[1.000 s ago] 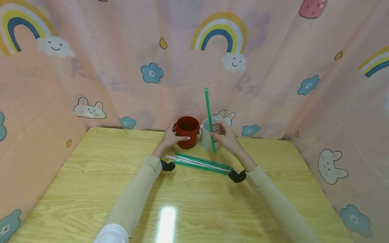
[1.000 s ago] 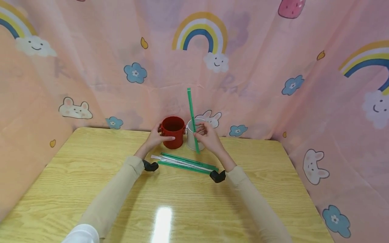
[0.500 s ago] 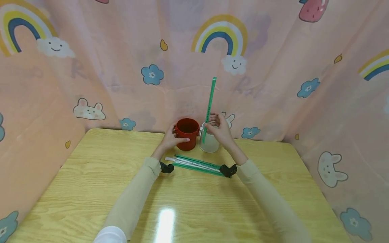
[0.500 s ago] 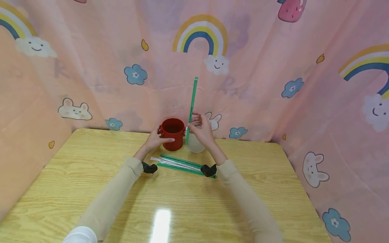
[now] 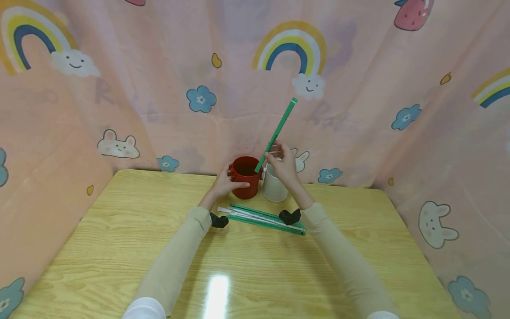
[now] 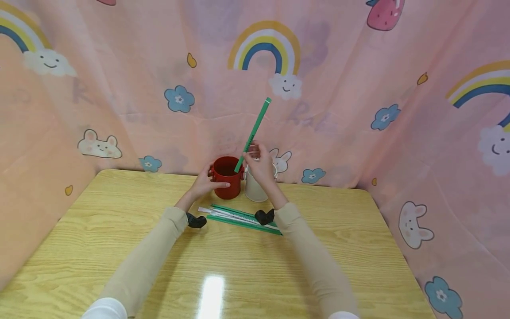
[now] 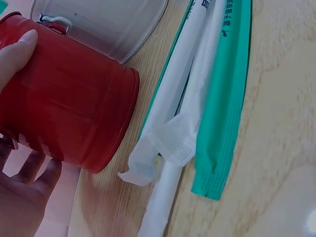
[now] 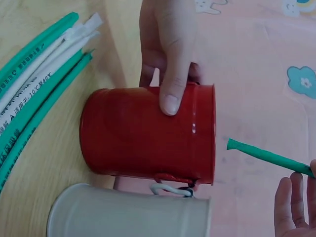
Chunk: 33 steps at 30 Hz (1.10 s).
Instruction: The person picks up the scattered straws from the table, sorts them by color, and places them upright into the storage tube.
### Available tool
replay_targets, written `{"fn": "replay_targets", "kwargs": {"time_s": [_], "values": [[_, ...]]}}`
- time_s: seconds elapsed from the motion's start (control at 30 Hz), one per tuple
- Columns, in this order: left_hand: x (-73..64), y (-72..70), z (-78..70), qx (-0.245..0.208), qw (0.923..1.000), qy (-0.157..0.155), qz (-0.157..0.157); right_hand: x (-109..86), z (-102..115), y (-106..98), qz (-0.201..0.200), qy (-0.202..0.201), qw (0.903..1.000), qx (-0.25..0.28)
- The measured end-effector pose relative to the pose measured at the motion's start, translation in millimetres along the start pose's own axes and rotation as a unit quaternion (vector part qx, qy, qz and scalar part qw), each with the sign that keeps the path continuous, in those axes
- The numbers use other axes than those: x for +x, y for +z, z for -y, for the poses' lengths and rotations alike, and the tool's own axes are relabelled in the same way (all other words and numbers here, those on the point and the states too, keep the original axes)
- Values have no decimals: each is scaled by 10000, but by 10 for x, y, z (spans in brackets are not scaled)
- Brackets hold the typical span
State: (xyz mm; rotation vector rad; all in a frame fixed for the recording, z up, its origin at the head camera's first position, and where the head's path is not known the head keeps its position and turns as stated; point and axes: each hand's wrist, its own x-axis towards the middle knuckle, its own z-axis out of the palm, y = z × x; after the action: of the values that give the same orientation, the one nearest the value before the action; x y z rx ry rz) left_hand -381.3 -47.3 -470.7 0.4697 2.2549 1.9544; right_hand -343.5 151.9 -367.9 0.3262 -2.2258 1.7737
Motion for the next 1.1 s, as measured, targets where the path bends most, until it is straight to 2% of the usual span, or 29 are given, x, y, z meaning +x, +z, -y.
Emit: {"fn": "replay_targets", "kwargs": {"time_s": [0.07, 0.2, 0.3, 0.5, 0.8, 1.0, 1.1], "values": [[-10, -7, -23, -24, 10000, -35, 59, -36, 73, 28, -1, -24, 9999, -156], [-10, -5, -16, -28, 9999, -57, 88, -51, 15, 72, 6, 81, 9993, -366], [1, 1, 16, 44, 10000, -60, 38, -6, -155, 93, -42, 118, 9988, -468], [1, 2, 8, 68, 10000, -65, 22, -4, -248, 124, 173, 125, 9973, -708], [-6, -5, 7, 43, 10000, -1, -28, -22, -278, 162, 388, 456, 9853, -1600], [-3, 4, -1, 93, 10000, -1, -35, -8, -251, 147, 290, 320, 9821, -1835], [-3, 5, 3, 115, 9999, -49, -27, 4, -236, 116, 198, 131, 9762, -2155]]}}
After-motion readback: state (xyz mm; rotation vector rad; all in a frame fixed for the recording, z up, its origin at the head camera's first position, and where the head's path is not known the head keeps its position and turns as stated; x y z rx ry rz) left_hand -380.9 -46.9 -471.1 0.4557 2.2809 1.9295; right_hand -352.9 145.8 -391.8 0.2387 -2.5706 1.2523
